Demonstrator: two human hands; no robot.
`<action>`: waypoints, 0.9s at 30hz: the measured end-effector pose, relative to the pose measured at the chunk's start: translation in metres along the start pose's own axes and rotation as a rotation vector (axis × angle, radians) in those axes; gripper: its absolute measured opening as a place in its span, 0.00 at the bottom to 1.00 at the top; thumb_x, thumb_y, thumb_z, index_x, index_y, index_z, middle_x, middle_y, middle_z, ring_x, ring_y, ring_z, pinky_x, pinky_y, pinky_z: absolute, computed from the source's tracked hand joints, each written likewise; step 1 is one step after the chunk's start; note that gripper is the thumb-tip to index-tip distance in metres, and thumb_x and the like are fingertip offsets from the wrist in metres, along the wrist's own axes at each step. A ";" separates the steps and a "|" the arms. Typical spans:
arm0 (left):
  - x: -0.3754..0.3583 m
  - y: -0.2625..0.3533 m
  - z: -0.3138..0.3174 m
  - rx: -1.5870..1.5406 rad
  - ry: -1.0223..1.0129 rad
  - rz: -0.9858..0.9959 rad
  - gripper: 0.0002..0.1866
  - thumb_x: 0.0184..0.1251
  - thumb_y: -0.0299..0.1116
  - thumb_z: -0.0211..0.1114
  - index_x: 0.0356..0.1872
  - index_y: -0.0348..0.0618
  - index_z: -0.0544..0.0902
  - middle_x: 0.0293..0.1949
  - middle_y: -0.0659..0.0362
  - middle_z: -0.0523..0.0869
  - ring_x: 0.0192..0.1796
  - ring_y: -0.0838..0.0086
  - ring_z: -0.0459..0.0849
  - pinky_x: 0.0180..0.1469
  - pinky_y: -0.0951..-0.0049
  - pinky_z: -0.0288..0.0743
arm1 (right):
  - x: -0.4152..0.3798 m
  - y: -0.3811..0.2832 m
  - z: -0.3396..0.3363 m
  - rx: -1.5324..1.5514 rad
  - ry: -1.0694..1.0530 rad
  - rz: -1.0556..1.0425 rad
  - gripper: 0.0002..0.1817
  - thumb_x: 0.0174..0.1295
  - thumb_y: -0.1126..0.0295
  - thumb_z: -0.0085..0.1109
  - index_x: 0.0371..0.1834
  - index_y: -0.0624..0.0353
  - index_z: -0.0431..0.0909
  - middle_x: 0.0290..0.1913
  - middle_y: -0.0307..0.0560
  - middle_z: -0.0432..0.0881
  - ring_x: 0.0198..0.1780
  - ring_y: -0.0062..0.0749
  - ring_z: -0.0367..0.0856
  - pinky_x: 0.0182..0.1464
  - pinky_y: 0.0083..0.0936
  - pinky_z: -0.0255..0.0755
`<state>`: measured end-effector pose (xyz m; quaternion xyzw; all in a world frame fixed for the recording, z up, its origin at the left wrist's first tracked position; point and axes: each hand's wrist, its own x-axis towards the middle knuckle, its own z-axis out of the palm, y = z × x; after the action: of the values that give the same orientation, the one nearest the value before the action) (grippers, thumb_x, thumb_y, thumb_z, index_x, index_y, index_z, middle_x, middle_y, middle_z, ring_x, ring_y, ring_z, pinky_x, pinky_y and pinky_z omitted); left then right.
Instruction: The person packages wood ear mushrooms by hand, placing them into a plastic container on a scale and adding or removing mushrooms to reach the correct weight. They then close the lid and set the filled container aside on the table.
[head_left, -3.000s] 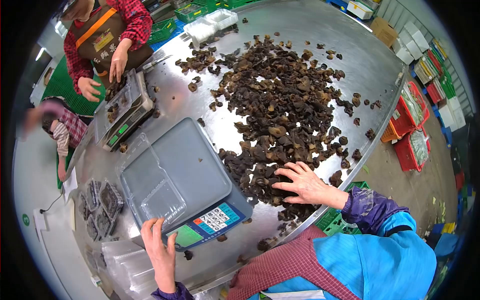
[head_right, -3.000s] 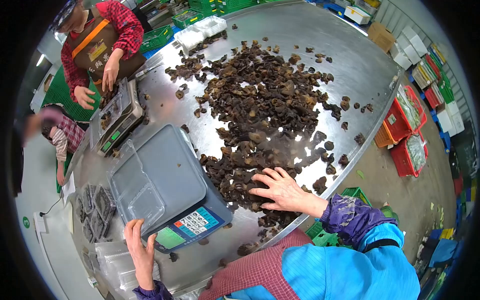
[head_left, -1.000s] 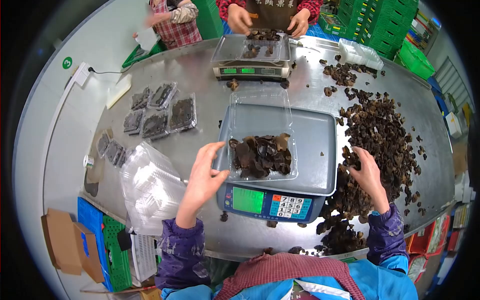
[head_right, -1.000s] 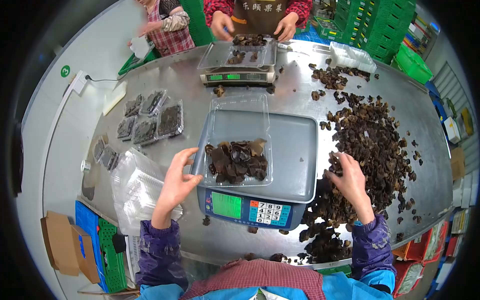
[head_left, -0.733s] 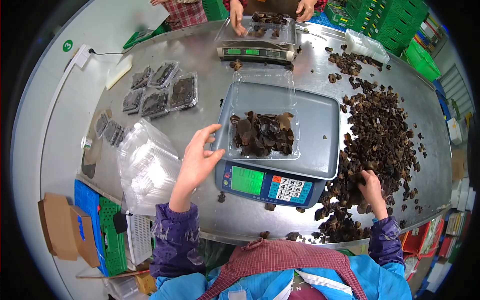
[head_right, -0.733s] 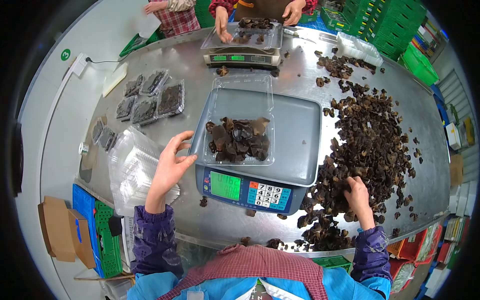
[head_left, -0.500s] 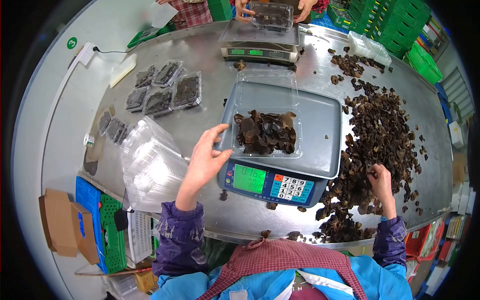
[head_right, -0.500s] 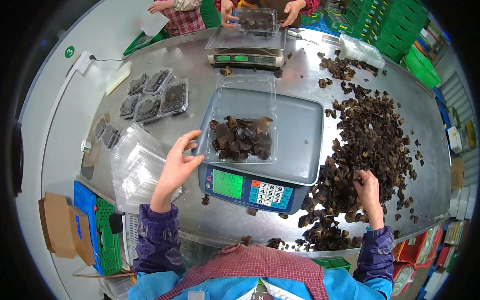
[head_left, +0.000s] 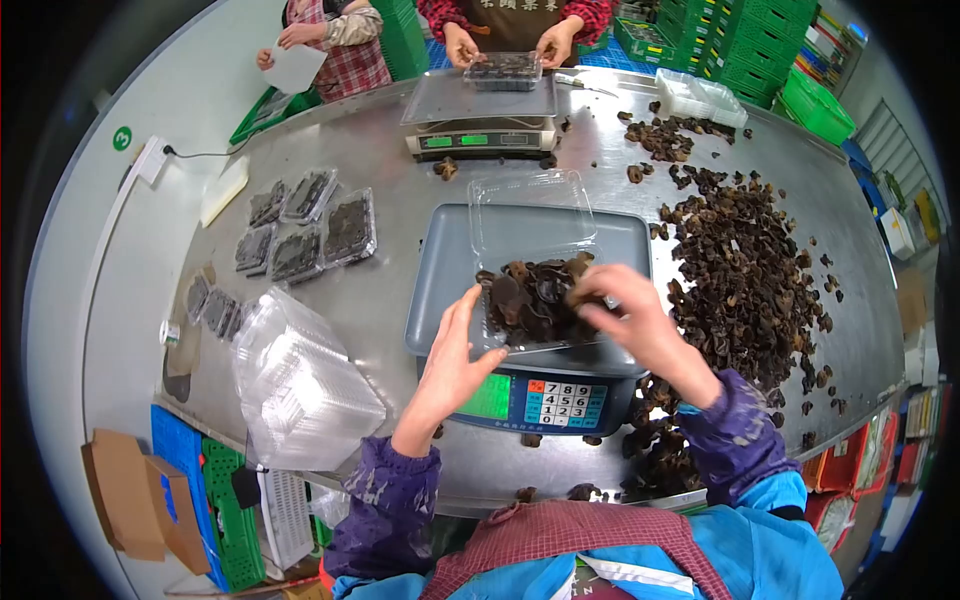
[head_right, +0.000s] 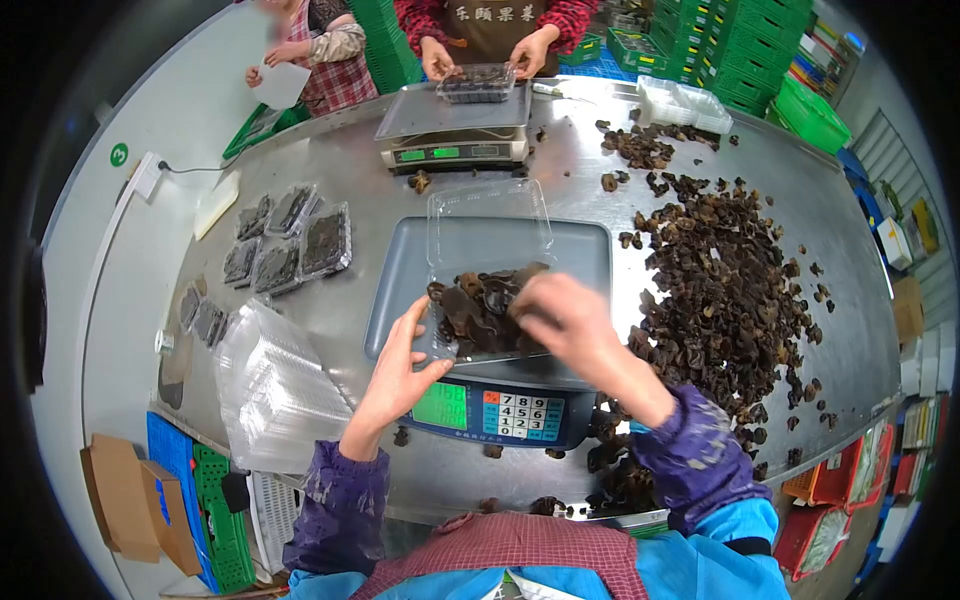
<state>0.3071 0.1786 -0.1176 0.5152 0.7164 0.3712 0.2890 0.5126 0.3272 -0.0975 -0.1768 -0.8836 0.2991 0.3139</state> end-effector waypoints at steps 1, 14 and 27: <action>-0.002 0.003 -0.001 0.002 -0.008 0.008 0.42 0.52 0.26 0.69 0.70 0.47 0.57 0.66 0.50 0.64 0.63 0.61 0.69 0.54 0.66 0.73 | -0.003 0.007 0.011 -0.091 -0.078 -0.009 0.11 0.50 0.78 0.64 0.37 0.60 0.77 0.44 0.50 0.78 0.44 0.44 0.78 0.47 0.29 0.74; 0.002 -0.015 -0.021 -0.100 0.135 -0.032 0.36 0.55 0.27 0.66 0.67 0.47 0.63 0.61 0.52 0.69 0.58 0.62 0.72 0.53 0.66 0.73 | -0.057 0.024 -0.051 0.431 0.182 0.653 0.07 0.58 0.81 0.59 0.39 0.64 0.77 0.35 0.37 0.79 0.33 0.15 0.76 0.27 0.13 0.73; 0.021 -0.015 -0.028 -0.097 0.165 -0.013 0.36 0.55 0.27 0.66 0.67 0.46 0.62 0.61 0.49 0.70 0.57 0.63 0.73 0.52 0.67 0.74 | -0.081 0.039 -0.070 -0.447 0.105 0.491 0.18 0.48 0.77 0.64 0.45 0.59 0.77 0.46 0.49 0.79 0.54 0.47 0.73 0.55 0.36 0.68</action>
<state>0.2708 0.1889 -0.1152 0.4636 0.7224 0.4445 0.2561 0.6232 0.3451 -0.1150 -0.4640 -0.8410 0.1552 0.2310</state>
